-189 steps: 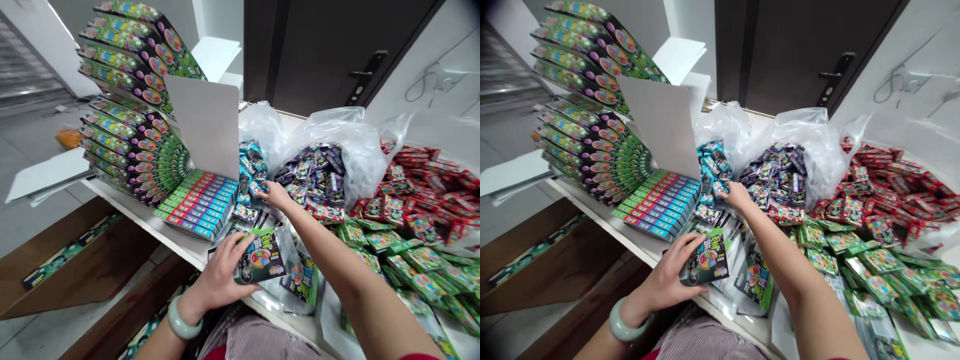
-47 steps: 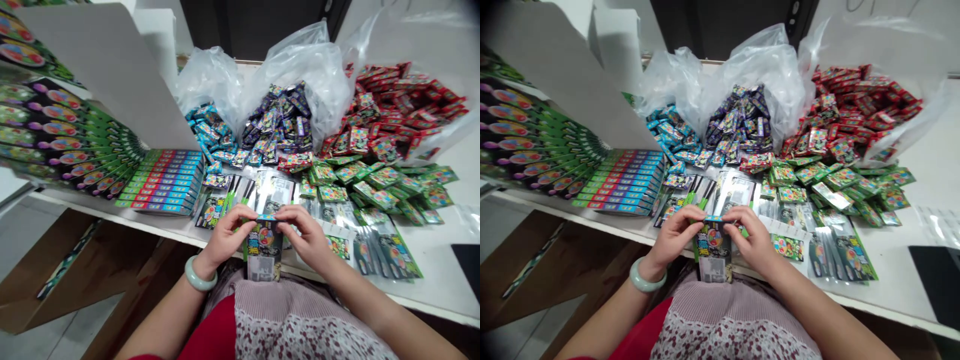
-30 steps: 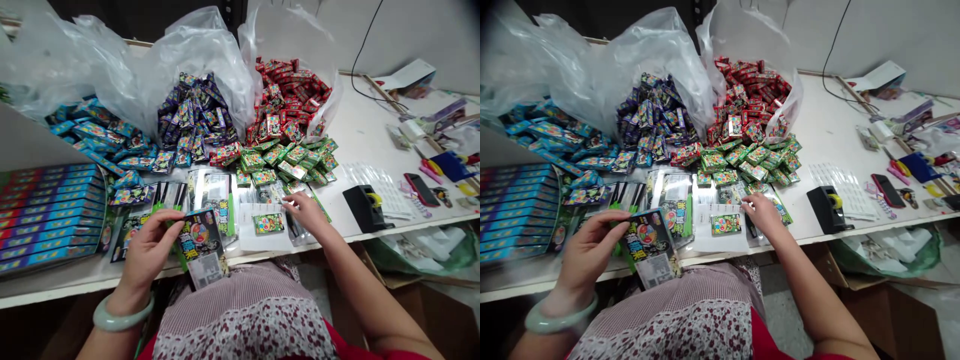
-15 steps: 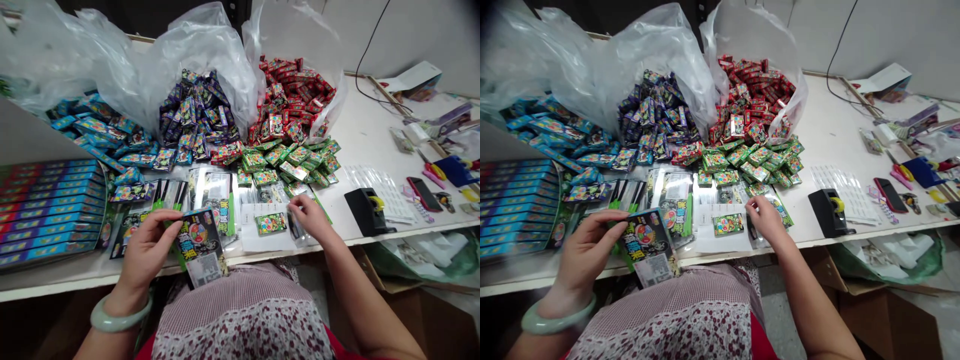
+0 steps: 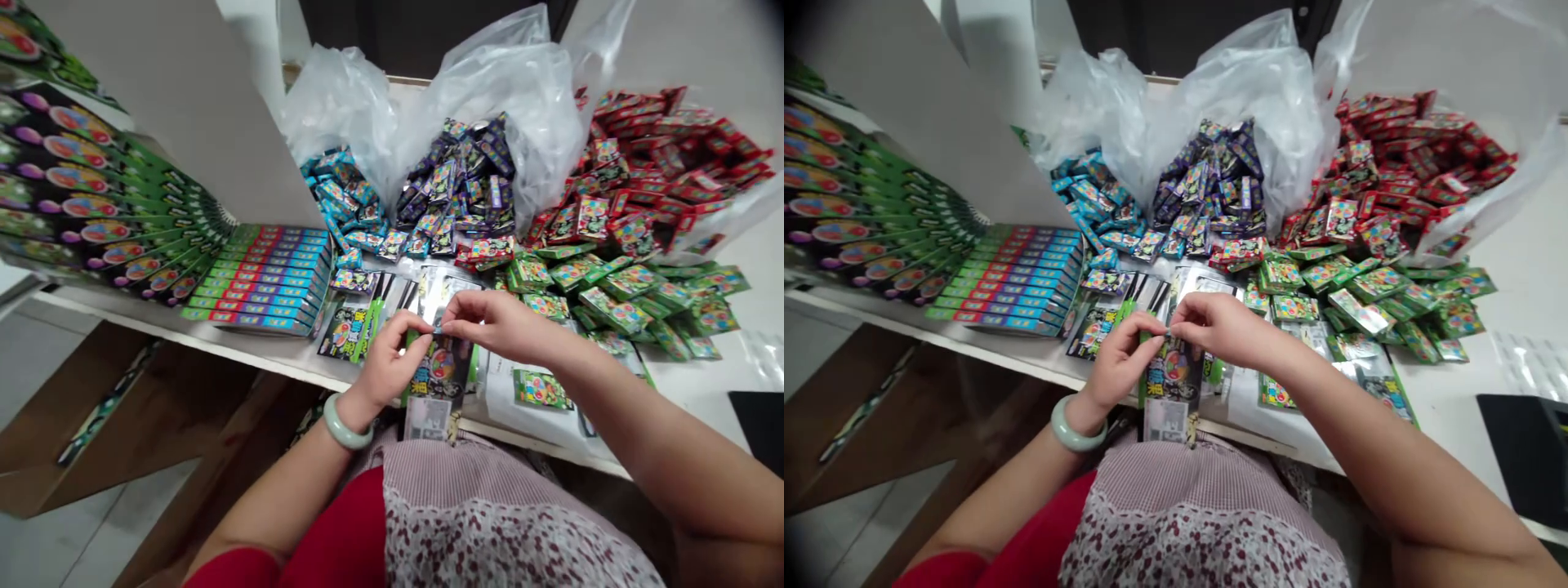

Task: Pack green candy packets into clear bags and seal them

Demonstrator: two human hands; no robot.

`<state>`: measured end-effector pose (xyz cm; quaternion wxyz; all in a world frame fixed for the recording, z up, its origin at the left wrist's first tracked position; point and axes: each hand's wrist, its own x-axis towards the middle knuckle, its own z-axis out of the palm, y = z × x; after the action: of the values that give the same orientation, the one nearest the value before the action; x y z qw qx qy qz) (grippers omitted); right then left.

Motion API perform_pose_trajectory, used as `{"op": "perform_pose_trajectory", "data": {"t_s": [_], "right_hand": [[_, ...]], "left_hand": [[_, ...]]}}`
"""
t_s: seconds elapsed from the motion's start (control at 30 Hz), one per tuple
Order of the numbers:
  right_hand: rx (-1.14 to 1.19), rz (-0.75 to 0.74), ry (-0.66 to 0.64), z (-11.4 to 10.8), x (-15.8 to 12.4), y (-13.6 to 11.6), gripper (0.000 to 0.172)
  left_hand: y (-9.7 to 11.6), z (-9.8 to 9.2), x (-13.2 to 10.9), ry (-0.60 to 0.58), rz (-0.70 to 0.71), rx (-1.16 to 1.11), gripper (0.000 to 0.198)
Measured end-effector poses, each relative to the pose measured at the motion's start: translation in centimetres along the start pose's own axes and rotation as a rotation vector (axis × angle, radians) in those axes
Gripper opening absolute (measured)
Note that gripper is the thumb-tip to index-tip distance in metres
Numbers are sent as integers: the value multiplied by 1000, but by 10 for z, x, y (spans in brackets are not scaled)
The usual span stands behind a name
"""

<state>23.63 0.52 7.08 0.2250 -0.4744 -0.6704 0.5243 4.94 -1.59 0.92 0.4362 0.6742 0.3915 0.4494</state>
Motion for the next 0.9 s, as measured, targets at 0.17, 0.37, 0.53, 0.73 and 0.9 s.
{"op": "perform_pose_trajectory", "data": {"t_s": [0.17, 0.37, 0.53, 0.73, 0.9], "right_hand": [[54, 64, 36, 2, 6, 12, 11], [-36, 49, 56, 3, 8, 11, 10], [-186, 57, 101, 3, 8, 9, 8], [88, 164, -15, 1, 13, 23, 12], [556, 527, -234, 5, 9, 29, 17]], "left_hand": [[-4, 0, 0, 16, -40, -42, 9], [-6, 8, 0, 78, -78, -62, 11], [-9, 14, -1, 146, -84, -38, 14], [-5, 14, -4, 151, 0, -35, 20], [-9, 10, -27, -22, -186, -176, 38]]}}
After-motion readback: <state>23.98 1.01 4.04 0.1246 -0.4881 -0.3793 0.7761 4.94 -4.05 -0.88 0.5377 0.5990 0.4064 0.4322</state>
